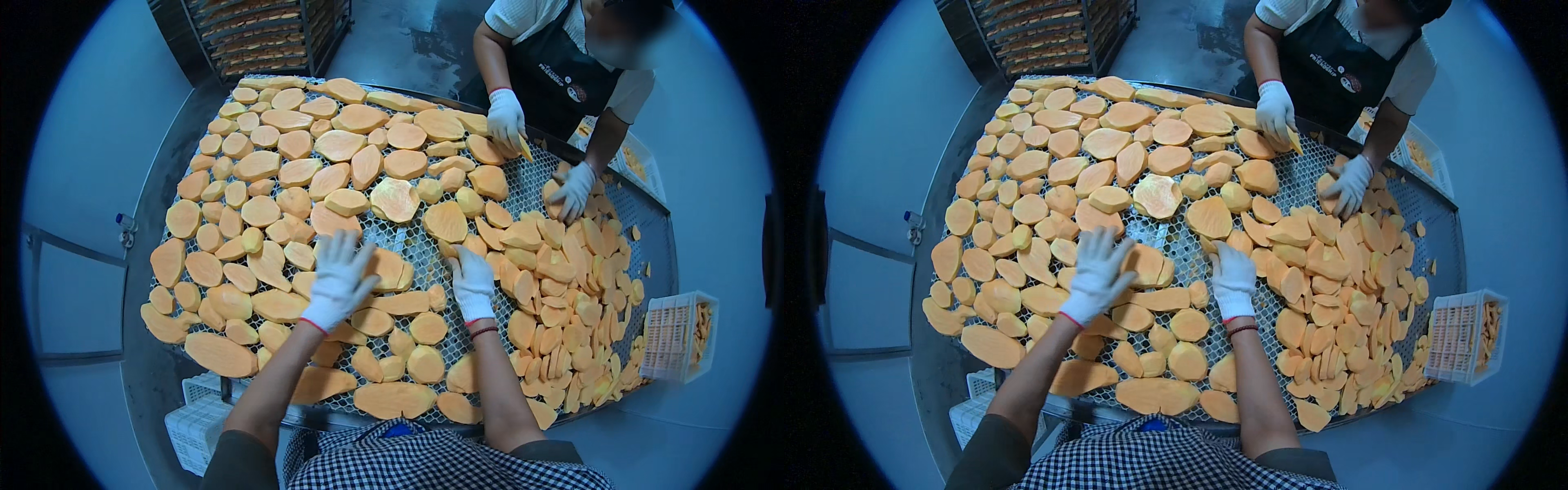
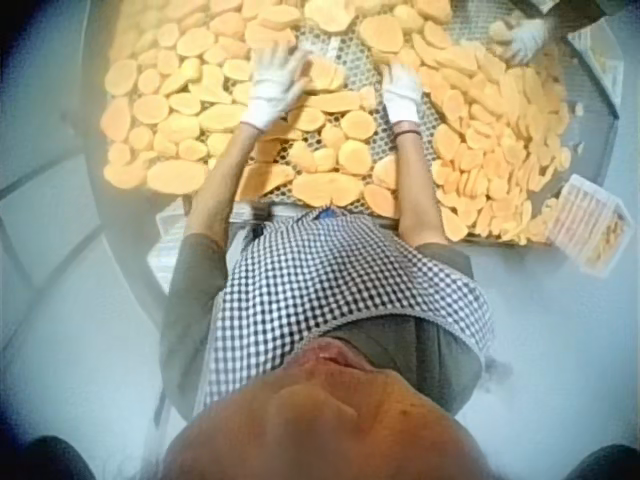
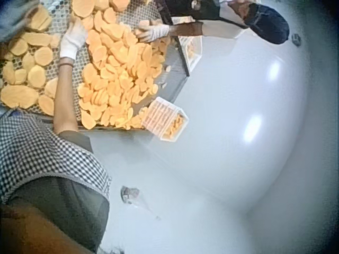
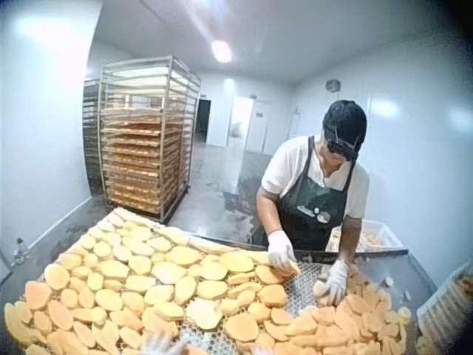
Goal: The person arranges sliced sweet potatoes on a perforated metal tray. They pour slices from a white plastic basket onto the tray and spread them into a single layer with gloved hands. A coworker also arranges slices on the same tray.
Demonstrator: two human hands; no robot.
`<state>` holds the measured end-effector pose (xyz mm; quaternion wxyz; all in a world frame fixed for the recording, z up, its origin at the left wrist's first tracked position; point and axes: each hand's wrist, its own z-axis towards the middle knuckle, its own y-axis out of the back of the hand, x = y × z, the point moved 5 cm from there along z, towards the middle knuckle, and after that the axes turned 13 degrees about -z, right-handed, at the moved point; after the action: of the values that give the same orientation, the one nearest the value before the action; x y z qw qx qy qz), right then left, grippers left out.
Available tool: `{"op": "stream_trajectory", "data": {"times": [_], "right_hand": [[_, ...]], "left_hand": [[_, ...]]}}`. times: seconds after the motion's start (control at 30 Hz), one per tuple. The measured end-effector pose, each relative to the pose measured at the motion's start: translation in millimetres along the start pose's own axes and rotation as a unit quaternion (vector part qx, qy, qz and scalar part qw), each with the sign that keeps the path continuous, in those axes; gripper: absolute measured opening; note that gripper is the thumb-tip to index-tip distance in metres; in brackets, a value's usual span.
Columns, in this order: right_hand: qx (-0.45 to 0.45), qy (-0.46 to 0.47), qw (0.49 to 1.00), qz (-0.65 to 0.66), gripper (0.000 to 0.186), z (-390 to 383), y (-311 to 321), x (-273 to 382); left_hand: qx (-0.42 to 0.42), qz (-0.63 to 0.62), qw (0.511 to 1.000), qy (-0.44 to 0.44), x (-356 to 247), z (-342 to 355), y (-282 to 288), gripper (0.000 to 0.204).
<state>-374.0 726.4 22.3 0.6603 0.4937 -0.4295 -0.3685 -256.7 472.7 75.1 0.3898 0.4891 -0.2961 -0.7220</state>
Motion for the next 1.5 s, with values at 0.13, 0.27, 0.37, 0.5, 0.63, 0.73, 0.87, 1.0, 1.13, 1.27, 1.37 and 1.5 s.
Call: {"op": "stream_trajectory", "data": {"times": [0.13,0.27,0.37,0.5,0.63,0.73,0.87,1.0,1.13,1.27,1.37,1.5], "right_hand": [[0.055,-0.08,0.956,0.277,0.046,20.5,-8.6,18.2],[0.136,-0.074,0.934,0.321,0.059,32.1,-9.2,63.5],[0.155,-0.106,0.934,0.302,0.055,31.5,-23.7,66.9],[0.071,0.044,0.949,0.305,0.041,35.2,-37.0,98.8],[0.085,0.036,0.932,0.351,0.03,42.5,-18.7,106.7],[-0.048,-0.026,0.956,0.289,0.03,28.0,14.2,67.2],[0.069,-0.101,0.992,-0.007,0.05,-25.4,29.9,-9.2],[0.069,-0.11,0.991,-0.02,0.053,-65.1,18.6,-22.5],[0.011,-0.055,0.998,0.01,0.037,-54.4,12.4,-13.1],[-0.096,0.038,0.992,0.078,0.021,-26.8,13.5,6.8],[-0.168,0.123,0.973,0.098,0.015,-18.2,24.8,38.7],[-0.123,0.211,0.962,0.124,0.015,-28.7,20.6,56.4]], "left_hand": [[0.069,-0.027,0.996,0.045,-13.2,7.5,-35.2,0.058],[0.044,-0.007,0.998,0.047,-6.1,-5.1,-39.5,0.06],[0.036,-0.022,0.998,0.047,-10.8,1.4,-37.9,0.065],[-0.013,-0.062,0.996,0.055,-3.5,-6.0,-44.2,0.072],[-0.003,-0.08,0.993,0.088,-4.5,-4.4,-45.4,0.07],[0.005,-0.073,0.994,0.083,0.2,-9.8,-44.7,0.067],[-0.007,-0.076,0.995,0.064,-2.8,-9.2,-46.8,0.065],[0.005,-0.062,0.996,0.058,-10.8,-0.1,-37.6,0.061],[0.014,0.043,0.999,-0.005,-36.2,10.6,-33.8,0.054],[0.105,0.05,0.993,0.027,-35.7,17.1,-47.4,0.053],[0.101,0.046,0.993,0.028,-33.9,14.0,-49.4,0.055],[0.088,0.033,0.996,0.012,-33.6,12.4,-50.8,0.054]]}}
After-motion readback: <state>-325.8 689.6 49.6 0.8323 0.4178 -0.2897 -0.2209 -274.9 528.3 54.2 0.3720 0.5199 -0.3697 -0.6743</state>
